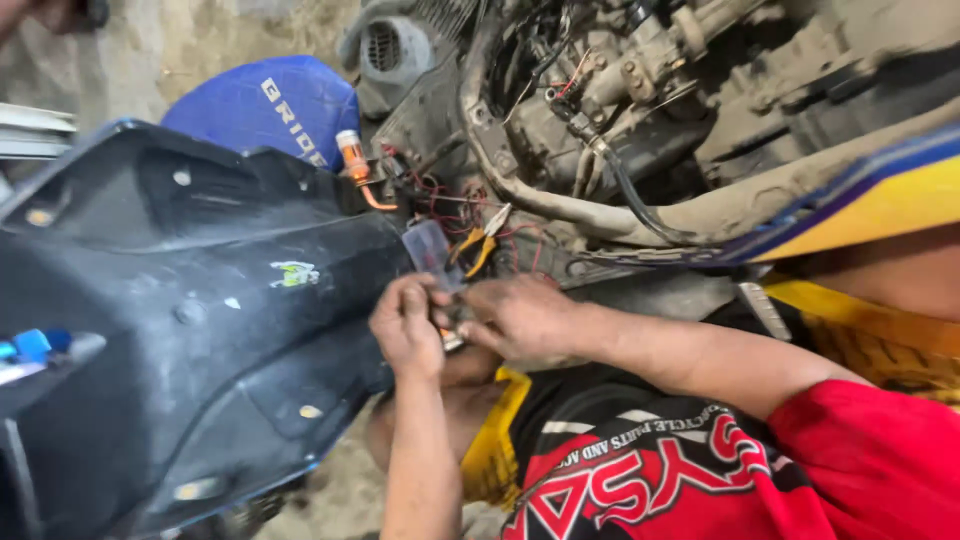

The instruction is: Repairing the electrical wiring and engine components of a motorcycle

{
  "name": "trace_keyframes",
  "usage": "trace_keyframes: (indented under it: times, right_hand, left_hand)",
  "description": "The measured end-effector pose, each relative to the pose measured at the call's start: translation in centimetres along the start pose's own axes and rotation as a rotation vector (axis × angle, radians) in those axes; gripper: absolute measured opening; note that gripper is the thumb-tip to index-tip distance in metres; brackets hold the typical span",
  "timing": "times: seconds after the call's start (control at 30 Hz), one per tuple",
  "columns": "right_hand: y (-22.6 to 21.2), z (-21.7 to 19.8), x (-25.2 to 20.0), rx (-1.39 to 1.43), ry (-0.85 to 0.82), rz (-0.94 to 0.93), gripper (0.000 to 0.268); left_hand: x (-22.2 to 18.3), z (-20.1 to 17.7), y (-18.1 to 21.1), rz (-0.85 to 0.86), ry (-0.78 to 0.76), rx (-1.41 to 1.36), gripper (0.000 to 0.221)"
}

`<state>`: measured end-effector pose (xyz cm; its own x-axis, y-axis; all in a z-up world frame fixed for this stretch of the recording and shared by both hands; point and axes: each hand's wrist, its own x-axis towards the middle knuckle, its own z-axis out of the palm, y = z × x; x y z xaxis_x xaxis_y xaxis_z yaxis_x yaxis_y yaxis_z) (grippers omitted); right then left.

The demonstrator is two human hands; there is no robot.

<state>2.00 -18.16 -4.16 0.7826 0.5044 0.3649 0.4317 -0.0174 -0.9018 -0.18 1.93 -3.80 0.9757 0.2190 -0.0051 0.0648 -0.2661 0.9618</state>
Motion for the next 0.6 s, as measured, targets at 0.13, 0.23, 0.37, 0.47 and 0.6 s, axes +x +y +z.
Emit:
trace_keyframes:
  times: [0.13, 0.23, 0.37, 0.47, 0.6]
  right_hand:
    - [0.6, -0.5, -1.6, -0.403, -0.201, 0.214, 0.043]
    - [-0.4, -1.7, -2.7, -0.611, -0.422, 0.385, 0.043]
    - [-0.5, -2.3, -6.7, -0.712, -0.737, 0.532, 0.038]
    - [2.9, -0.9, -10.6, -0.755, -0.860, 0.576, 0.033]
    - [3.5, -0.4, -9.7, -0.802, -0.836, 0.597, 0.035]
  left_hand:
    - [3.7, 0.3, -4.1, 0.054, 0.099, 0.215, 0.014]
    - [6.6, 0.5, -6.0, 0.143, -0.007, 0.403, 0.023]
    - [8.3, 0.6, -7.7, 0.242, -0.172, 0.567, 0.013]
    - [9.9, 0.6, -8.7, 0.247, -0.201, 0.571, 0.010]
    - [5.6, -0.5, -3.9, 0.104, -0.208, 0.477, 0.007]
